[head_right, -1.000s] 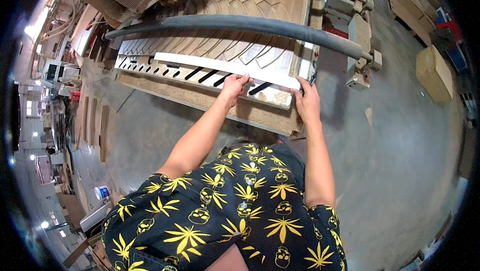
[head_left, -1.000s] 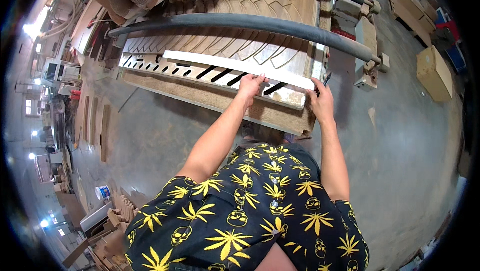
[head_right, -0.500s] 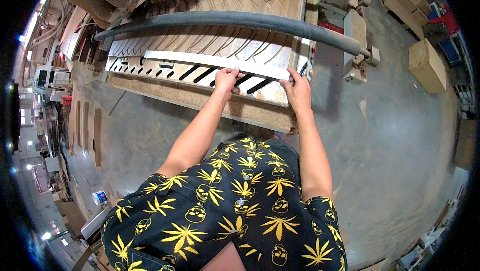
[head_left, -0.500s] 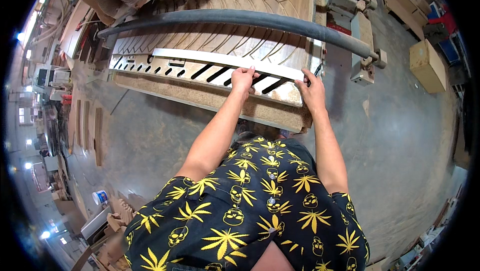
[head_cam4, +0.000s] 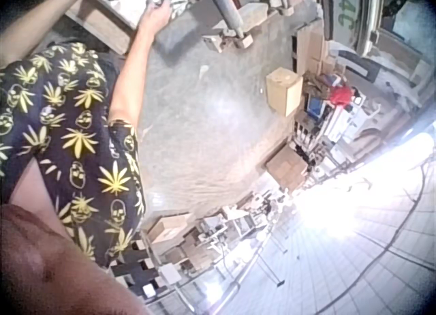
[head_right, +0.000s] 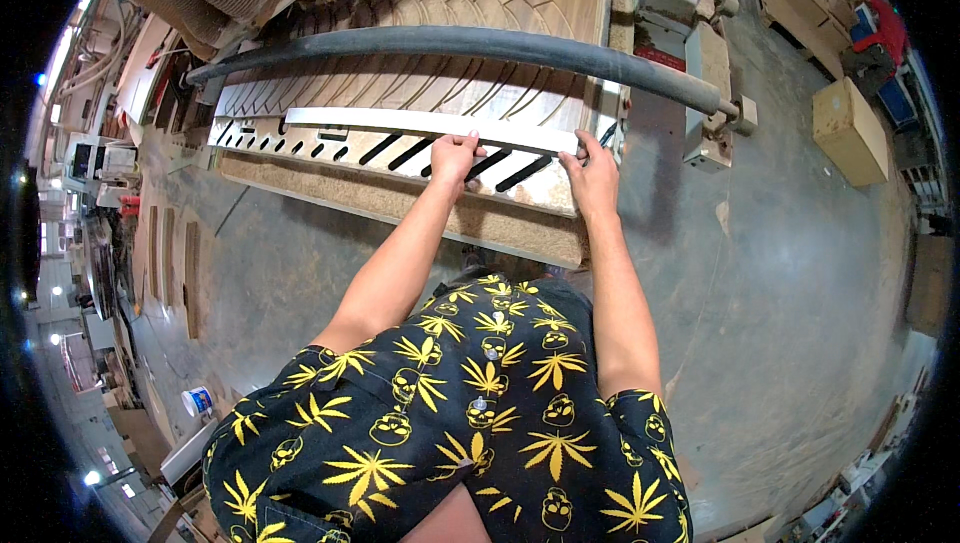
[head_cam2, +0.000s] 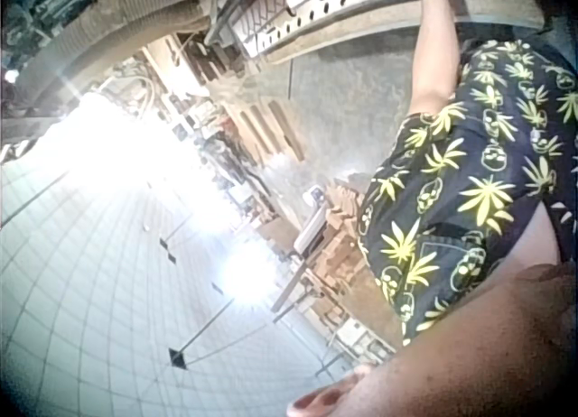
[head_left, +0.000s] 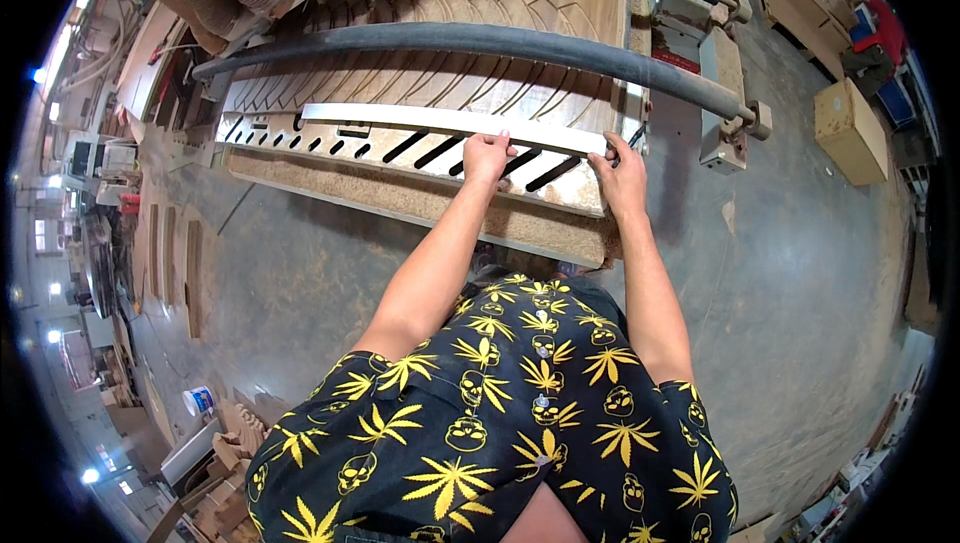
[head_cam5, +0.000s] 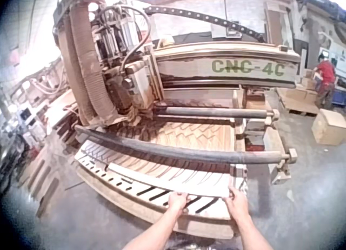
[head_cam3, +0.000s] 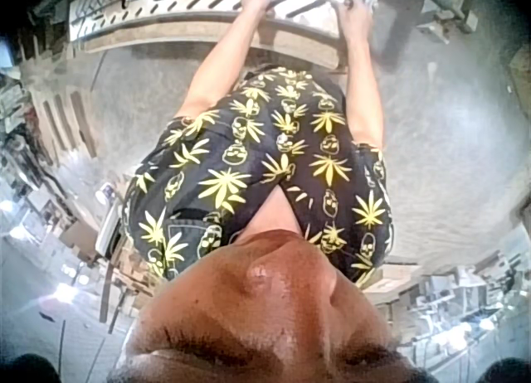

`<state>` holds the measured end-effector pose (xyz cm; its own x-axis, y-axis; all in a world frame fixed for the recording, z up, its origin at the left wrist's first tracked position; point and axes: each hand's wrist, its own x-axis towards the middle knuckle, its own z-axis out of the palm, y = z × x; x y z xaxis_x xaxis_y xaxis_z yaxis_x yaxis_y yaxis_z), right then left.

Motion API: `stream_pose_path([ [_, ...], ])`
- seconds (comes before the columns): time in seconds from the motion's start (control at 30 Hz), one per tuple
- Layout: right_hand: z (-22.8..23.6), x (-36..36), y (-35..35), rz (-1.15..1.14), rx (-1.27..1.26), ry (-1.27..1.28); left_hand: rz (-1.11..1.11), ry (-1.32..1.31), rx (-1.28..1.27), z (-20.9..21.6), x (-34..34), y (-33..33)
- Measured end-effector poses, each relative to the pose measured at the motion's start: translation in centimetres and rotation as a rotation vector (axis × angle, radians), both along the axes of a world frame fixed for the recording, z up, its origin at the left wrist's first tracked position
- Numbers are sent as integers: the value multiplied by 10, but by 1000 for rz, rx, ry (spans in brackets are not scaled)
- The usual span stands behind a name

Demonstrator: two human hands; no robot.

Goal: The person picks up a white wooden strip, carries it to a large woodworking machine, and marks lines on it using a pen.

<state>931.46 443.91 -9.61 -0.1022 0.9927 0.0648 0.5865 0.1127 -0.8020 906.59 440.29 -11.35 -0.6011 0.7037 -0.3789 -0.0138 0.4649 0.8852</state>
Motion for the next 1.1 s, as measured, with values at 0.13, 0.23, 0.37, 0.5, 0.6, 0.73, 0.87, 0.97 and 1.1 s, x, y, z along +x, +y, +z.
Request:
stream_pose_path([
  [0.13,-2,2,2,-8,-8,1,-22,-25,-37,8,3,0],
  [0.23,-1,1,4,-3,-6,-22,-29,-42,-43,12,2,0],
  [0.37,-1,1,7,3,-18,-30,-29,-64,-31,14,1,2],
  [0.5,1,1,7,24,-46,-41,-16,-70,-13,14,1,3],
  [0.6,1,1,9,31,-36,-52,-21,-73,-22,15,1,6],
  [0.73,3,2,11,36,-29,-56,-34,-72,-55,17,0,7],
  [0.87,2,3,13,36,-36,-54,-26,-89,-42,19,1,9],
  [0.97,4,0,13,36,-3,-67,-45,-110,-41,16,-3,11],
  [1.1,4,2,12,26,-15,-57,-45,-104,-50,15,-4,10],
])
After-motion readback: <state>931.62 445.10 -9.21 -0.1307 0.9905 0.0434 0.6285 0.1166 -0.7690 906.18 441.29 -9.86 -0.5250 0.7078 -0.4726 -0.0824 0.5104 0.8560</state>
